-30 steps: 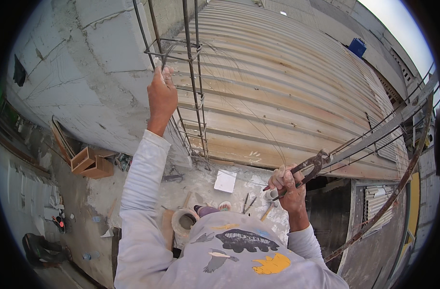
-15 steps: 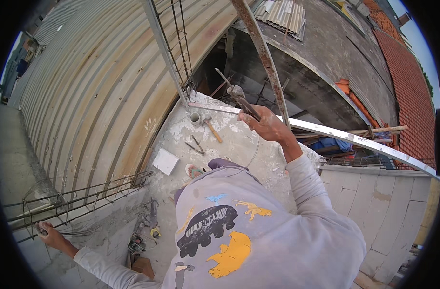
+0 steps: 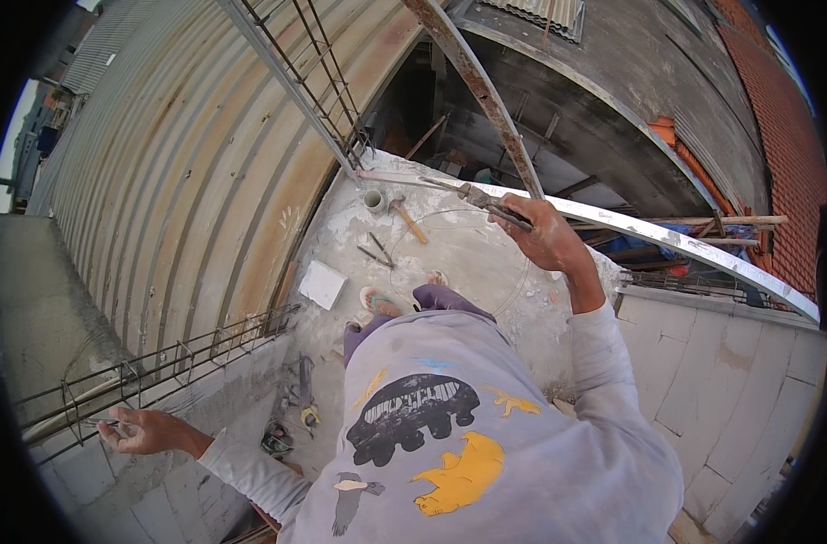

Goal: The person works on a rooftop construction site, handling a white rectangular block and a curved metal frame. They use a hammer to tap the frame and a pliers-like tool to adjust metal rods and wires on the structure.

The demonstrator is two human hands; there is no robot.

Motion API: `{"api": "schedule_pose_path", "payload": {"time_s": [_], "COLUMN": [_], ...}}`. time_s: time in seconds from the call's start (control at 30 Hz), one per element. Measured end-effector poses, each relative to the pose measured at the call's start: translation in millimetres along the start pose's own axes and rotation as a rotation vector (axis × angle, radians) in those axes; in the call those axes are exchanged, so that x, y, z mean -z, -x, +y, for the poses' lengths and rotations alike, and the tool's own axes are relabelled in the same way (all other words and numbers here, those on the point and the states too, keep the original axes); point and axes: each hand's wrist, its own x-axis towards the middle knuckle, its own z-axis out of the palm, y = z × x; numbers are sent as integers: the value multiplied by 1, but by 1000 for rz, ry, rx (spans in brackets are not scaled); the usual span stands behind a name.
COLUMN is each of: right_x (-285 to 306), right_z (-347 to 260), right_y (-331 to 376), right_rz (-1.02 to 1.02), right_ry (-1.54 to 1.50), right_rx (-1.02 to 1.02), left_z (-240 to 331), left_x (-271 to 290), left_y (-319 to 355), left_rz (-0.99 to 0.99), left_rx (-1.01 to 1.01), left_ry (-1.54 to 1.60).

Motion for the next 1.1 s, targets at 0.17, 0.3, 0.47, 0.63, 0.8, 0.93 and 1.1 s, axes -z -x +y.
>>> {"api": "schedule_pose_path", "payload": {"time_s": [0.17, 0.3, 0.47, 0.63, 0.8, 0.93, 1.1], "right_x": [-17, -22, -46, -129, -284, -348, -373], "right_z": [-23, -38, -12, 75, 225, 270, 292], "right_y": [-7, -10, 3, 19, -7, -42, -61], "right_rz": [-21, 23, 150, 258, 120, 187, 97], "right_ry": [15, -60, -238, -337, -594, -318, -87], "right_rx": [339, 449, 187, -373, -842, -872, -962], "left_z": [175, 242, 238, 185, 155, 154, 162], "left_x": [-48, -40, -51, -102, -135, -149, -180], "left_y": [159, 205, 228, 213, 206, 210, 225], "left_rz": [-1059, -1637, -1557, -1475, -1548, -1673, -1775], "left_rx": [-329, -359, -347, -237, -303, -383, -432], "left_ry": [876, 1051, 966, 717, 616, 596, 636]}}
